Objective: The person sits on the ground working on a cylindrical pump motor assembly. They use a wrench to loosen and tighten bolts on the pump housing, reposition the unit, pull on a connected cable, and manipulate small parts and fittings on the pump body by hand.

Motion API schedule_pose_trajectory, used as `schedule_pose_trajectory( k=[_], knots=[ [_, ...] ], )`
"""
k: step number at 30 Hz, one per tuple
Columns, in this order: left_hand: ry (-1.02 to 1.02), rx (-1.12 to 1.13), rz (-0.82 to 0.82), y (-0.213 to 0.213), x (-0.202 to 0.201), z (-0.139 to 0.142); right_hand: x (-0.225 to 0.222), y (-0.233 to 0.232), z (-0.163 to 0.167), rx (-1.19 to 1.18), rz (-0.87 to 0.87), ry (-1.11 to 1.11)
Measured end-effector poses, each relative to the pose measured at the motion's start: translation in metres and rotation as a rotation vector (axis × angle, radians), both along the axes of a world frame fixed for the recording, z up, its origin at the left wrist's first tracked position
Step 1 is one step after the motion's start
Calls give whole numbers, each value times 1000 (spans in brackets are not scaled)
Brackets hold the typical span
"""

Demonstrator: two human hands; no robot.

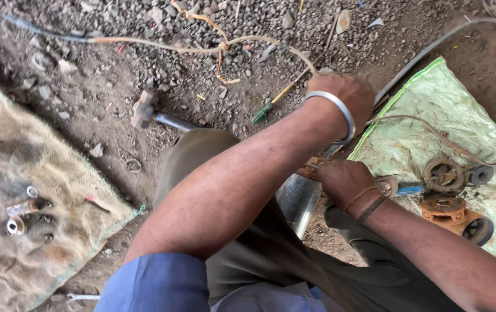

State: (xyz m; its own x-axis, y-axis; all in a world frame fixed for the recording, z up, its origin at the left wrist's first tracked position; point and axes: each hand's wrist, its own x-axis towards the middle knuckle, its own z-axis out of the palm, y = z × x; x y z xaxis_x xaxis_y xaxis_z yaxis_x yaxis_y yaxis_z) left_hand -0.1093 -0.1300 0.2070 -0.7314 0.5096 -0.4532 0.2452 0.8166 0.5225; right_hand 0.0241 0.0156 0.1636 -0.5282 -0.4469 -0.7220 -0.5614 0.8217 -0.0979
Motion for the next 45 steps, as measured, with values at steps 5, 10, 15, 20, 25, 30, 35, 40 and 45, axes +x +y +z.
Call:
schedule_pose_trajectory(
  k=[5, 10, 15, 20, 25, 30, 35, 40, 45],
  knots=[
    [-34, 25, -17, -7, 10, 10, -8, -31, -28, -258, 45, 43],
    [-105, 40, 4, -16, 6, 10, -28, -38, -51, 104, 272, -166],
    [-109, 22, 13, -18, -3, 13, -10, -28, -27, 28, 14, -202],
    [-150, -10, -20, -13, -8, 7, -15, -40, -16, 128, 27, -266],
    [-180, 81, 24, -6, -30, -26, -23, -50, -33, 254, 90, -272],
    [-191, 104, 6, 6, -55, -51, -25, -26, -29, 270, -111, -334],
    [-223, 74, 7, 4, -69, -60, -36, 5, -29, 275, -87, -345],
    [-214, 87, -9, 9, -80, -65, -33, 56, -48, 181, -98, -321],
    [-143, 166, -4, 25, -74, -59, -25, 115, -80, 72, -104, -266]
  ],
)
